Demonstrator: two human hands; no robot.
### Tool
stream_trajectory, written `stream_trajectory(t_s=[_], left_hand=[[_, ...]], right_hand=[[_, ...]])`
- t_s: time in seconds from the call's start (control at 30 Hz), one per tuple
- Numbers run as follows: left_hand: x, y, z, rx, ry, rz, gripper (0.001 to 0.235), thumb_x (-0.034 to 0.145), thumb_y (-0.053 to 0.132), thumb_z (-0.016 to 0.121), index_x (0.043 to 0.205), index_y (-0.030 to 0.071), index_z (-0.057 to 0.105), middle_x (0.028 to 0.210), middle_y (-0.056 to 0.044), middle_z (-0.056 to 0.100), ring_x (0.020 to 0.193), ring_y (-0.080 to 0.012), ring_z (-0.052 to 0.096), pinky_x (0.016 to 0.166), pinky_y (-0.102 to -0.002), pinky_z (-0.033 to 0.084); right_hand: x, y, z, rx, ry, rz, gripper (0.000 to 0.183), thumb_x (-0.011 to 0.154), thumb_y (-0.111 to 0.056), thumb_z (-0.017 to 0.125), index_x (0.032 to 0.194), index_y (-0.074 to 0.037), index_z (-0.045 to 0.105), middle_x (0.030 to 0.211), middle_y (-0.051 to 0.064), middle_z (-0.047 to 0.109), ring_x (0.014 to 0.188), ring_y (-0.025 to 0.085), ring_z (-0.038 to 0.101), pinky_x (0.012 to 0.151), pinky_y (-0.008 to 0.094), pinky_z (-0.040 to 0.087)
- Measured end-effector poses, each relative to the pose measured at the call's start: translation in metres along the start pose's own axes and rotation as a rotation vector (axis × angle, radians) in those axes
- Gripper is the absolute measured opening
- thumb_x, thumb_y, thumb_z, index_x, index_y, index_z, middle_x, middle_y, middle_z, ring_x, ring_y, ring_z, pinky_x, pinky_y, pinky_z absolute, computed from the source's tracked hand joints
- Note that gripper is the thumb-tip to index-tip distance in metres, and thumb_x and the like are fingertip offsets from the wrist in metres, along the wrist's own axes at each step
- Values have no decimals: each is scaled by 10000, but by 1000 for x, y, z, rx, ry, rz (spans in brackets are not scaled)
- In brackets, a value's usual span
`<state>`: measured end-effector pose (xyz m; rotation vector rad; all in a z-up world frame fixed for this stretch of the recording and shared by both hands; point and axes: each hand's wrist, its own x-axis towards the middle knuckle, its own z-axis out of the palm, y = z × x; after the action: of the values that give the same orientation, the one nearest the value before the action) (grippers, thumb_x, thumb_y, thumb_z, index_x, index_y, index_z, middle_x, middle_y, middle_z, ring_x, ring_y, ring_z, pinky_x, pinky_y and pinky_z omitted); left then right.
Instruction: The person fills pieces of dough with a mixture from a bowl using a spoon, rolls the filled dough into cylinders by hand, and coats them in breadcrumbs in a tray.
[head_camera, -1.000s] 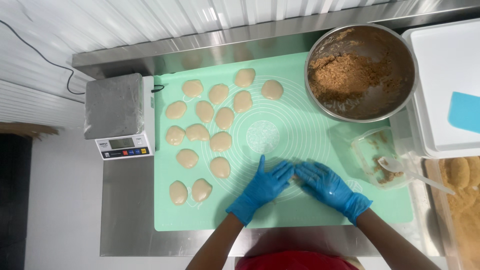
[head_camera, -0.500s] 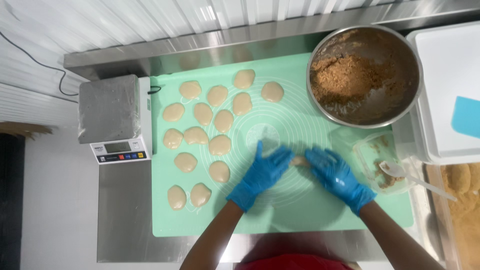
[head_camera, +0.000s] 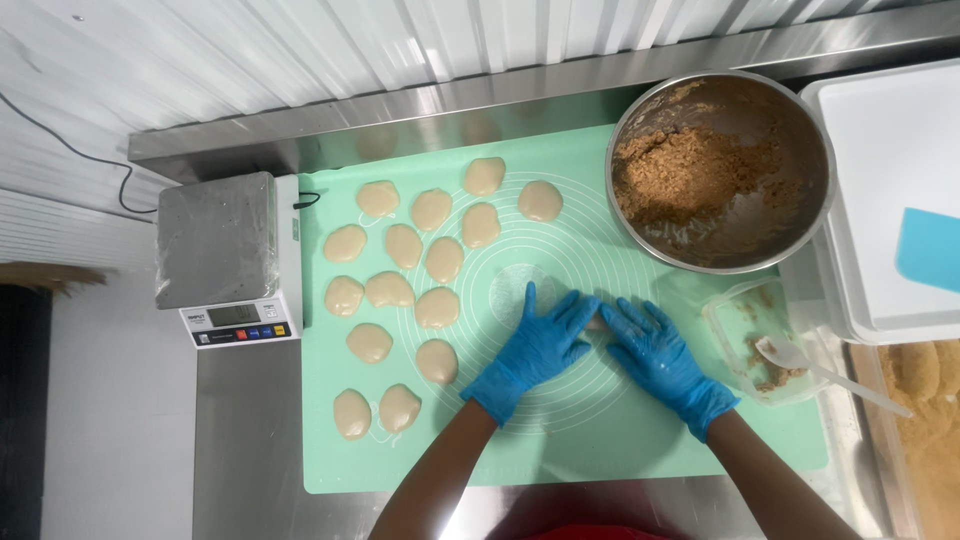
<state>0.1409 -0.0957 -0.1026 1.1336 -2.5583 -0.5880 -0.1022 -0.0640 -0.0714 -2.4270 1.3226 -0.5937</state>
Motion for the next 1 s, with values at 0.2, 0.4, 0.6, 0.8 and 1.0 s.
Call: stream_trajectory(t_s=[0.2, 0.4, 0.6, 0.8, 1.0], left_hand=[[14, -19, 6, 83, 93, 44, 608, 939, 360, 641, 1496, 186, 473, 1533, -73, 524, 1463, -279, 444, 1195, -739, 104], [23, -27, 14, -257, 57, -19, 456, 996, 366, 658, 1381, 147, 551, 1412, -77, 599, 1418, -279, 510, 1283, -535, 294], [25, 0, -10, -1064, 58, -470, 459, 988, 307, 669, 1383, 84, 596, 1296, -91, 683, 1221, -233, 654, 1070, -413, 517], [9, 53, -32, -1614, 196, -612, 426, 936, 247, 755, 1298, 32, 692, 1182, -111, 739, 1043, -236, 721, 960, -342, 573], [-2, 85, -30, -1548, 290, -673, 374, 905, 216, 755, 1245, 61, 729, 1154, -90, 739, 1038, -207, 696, 930, -328, 577]], right_hand=[[8, 14, 5, -93, 32, 71, 628, 879, -244, 683, 1461, -117, 482, 1521, 124, 520, 1401, 370, 484, 1146, 566, 341], [21, 21, 7, 4, 74, 109, 509, 904, -229, 684, 1391, -105, 607, 1480, 120, 578, 1397, 326, 518, 1170, 505, 366], [30, 15, -20, 974, 32, 740, 381, 928, -152, 681, 1303, -86, 696, 1260, 88, 719, 1160, 207, 642, 1030, 333, 478], [16, -20, -30, 1262, 180, 760, 267, 916, -92, 713, 1164, 0, 743, 1069, 54, 701, 952, 167, 619, 940, 314, 495], [5, -49, -30, 1462, 306, 822, 193, 986, -132, 634, 1076, 2, 739, 1028, 83, 720, 900, 183, 616, 820, 326, 494]])
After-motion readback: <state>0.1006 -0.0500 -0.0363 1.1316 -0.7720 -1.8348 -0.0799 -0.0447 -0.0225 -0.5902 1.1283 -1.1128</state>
